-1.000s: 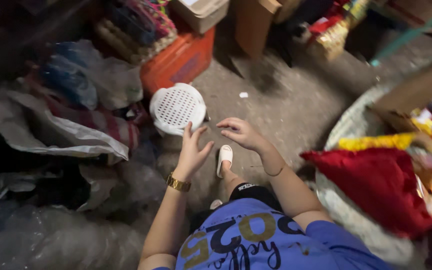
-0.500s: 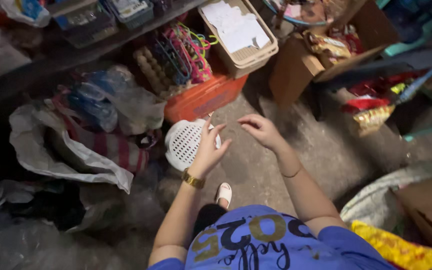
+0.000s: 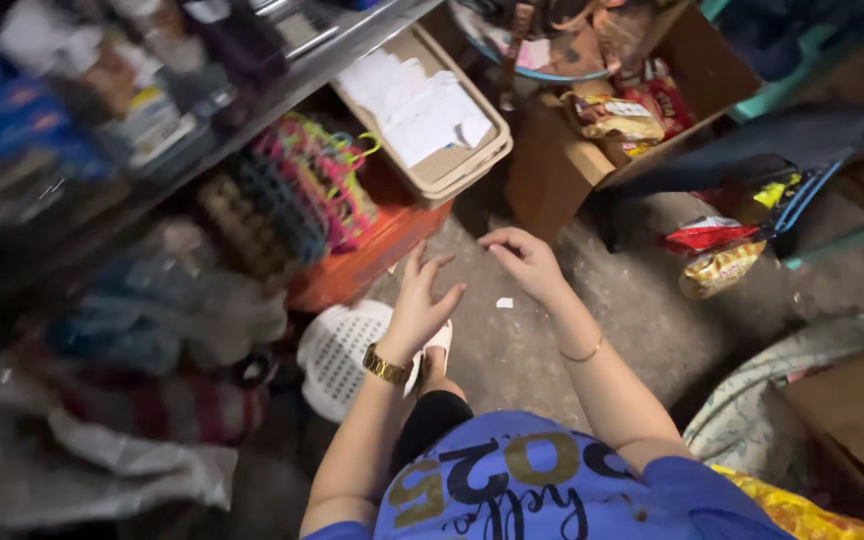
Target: The person organizes snack items by taking them from a drawer and a cardboard box, then placing them into a glass display cabinet. They handle various packaged snacks and arrange them on the shelves.
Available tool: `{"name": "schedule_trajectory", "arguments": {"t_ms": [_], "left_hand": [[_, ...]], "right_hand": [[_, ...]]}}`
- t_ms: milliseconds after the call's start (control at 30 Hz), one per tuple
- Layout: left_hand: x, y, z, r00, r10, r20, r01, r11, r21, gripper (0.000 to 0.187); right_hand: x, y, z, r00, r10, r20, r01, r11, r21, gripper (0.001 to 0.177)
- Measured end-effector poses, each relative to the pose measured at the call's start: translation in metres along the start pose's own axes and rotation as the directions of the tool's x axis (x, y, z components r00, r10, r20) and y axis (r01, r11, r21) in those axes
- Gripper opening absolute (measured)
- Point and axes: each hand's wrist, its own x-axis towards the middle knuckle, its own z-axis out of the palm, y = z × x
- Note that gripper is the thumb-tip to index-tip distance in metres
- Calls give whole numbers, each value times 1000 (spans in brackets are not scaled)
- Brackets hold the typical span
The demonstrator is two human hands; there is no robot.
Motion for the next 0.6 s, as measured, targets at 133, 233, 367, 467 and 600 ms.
{"name": "schedule_trajectory", "arguments": {"t_ms": [133, 233, 367, 467, 600], "left_hand": [[80, -17, 3, 985, 168, 42, -173, 976, 132, 49], [144, -25, 7, 984, 158, 85, -170, 973, 154, 50], [223, -44, 36, 972, 172, 160, -184, 981, 58, 47], [266, -54, 77, 940, 255, 226, -266, 964, 17, 49], [309, -66, 130, 925, 171, 340, -172, 985, -26, 48]], "right_hand": [[63, 21, -34, 974, 213, -82, -199, 968, 153, 16], [109, 30, -61, 973, 191, -128, -166, 968, 189, 15], [150, 49, -108, 965, -39, -259, 14, 995, -97, 14], [156, 71, -138, 945, 107, -310, -70, 989, 130, 15], [158, 108, -198, 883, 214, -417, -167, 975, 148, 16]]}}
